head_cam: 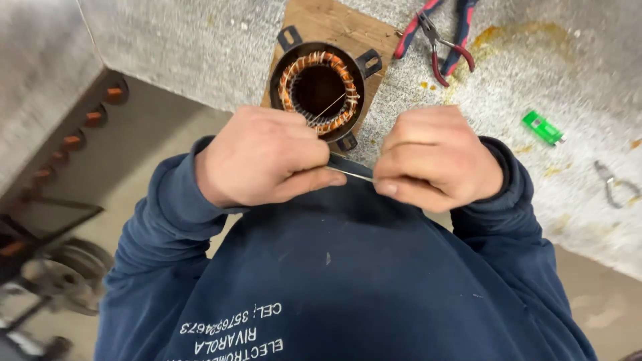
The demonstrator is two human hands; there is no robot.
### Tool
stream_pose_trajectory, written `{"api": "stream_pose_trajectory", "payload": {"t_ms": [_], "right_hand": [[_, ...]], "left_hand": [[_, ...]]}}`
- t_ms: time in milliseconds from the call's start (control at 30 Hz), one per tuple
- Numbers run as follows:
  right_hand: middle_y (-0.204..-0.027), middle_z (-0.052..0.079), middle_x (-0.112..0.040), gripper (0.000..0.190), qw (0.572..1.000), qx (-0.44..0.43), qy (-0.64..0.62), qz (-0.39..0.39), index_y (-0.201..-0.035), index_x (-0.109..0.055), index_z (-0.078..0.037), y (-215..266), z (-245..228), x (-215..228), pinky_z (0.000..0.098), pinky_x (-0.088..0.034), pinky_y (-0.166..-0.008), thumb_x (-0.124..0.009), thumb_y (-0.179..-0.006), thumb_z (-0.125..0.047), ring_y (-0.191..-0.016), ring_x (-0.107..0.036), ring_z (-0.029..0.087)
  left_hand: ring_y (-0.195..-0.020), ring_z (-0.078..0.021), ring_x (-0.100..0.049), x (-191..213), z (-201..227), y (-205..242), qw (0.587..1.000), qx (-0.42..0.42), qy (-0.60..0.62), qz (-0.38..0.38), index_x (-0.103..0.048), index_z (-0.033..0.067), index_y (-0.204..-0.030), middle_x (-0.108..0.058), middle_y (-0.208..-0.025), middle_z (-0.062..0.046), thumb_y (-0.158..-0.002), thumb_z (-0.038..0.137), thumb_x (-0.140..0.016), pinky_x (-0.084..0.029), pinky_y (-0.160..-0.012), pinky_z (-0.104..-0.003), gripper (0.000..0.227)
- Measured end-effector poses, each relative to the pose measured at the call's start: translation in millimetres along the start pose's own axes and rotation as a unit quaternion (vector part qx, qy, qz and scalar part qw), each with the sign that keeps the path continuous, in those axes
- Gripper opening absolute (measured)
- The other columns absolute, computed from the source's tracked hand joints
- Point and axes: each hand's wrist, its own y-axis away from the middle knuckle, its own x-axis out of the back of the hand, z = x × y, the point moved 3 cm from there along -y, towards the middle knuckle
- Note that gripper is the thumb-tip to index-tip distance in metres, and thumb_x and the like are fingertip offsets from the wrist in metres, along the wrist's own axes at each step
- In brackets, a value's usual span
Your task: The person ties the copper windings of an electric motor stator with cord, looping and tightening the string around the coil ends by hand to secure them. They work around the stator ring, occasionally repositioning the string and pressing the windings into place.
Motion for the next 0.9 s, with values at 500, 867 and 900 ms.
{"api": "stream_pose_trajectory", "payload": {"t_ms": [500, 867, 900], "right_hand": [[-0.081, 0.006, -0.062, 0.022, 0.979, -0.031, -0.201, -0.009, -0.087, -0.071, -0.001, 30.3, 2.7, 21.3, 0.0374, -0.045, -0.06, -0.076, -0.09, -0.022, -0.069, -0.059, 0.021], [-0.083, 0.012, -0.068, 0.018, 0.913, -0.402, 0.058, 0.02, -0.092, -0.069, 0.003, 27.9, -14.6, 22.6, 0.0274, -0.048, -0.062, -0.08, -0.087, -0.011, -0.068, -0.067, 0.019], [-0.083, 0.012, -0.068, 0.018, 0.909, -0.411, 0.061, 0.021, -0.092, -0.069, 0.003, 27.5, -16.1, 18.0, 0.0274, -0.048, -0.062, -0.08, -0.087, -0.011, -0.068, -0.067, 0.019]], "left_hand": [[-0.097, -0.0265, -0.065, -47.6, -87.8, 14.9, 0.988, -0.03, 0.13, 0.076, -0.075, 0.0147, -0.115, -0.071, -0.097, -0.002, -0.098, 0.016, -0.072, -0.053, -0.083, -0.038, 0.018], [-0.101, -0.0277, -0.065, -59.1, -122.0, 13.7, 0.954, -0.093, 0.241, 0.152, -0.07, 0.0129, -0.119, -0.071, -0.104, -0.004, -0.104, 0.01, -0.069, -0.054, -0.088, -0.04, 0.015], [-0.101, -0.0277, -0.065, -53.8, -120.1, 11.8, 0.952, -0.097, 0.25, 0.15, -0.07, 0.0129, -0.119, -0.071, -0.104, -0.004, -0.104, 0.01, -0.069, -0.054, -0.088, -0.04, 0.015]]}}
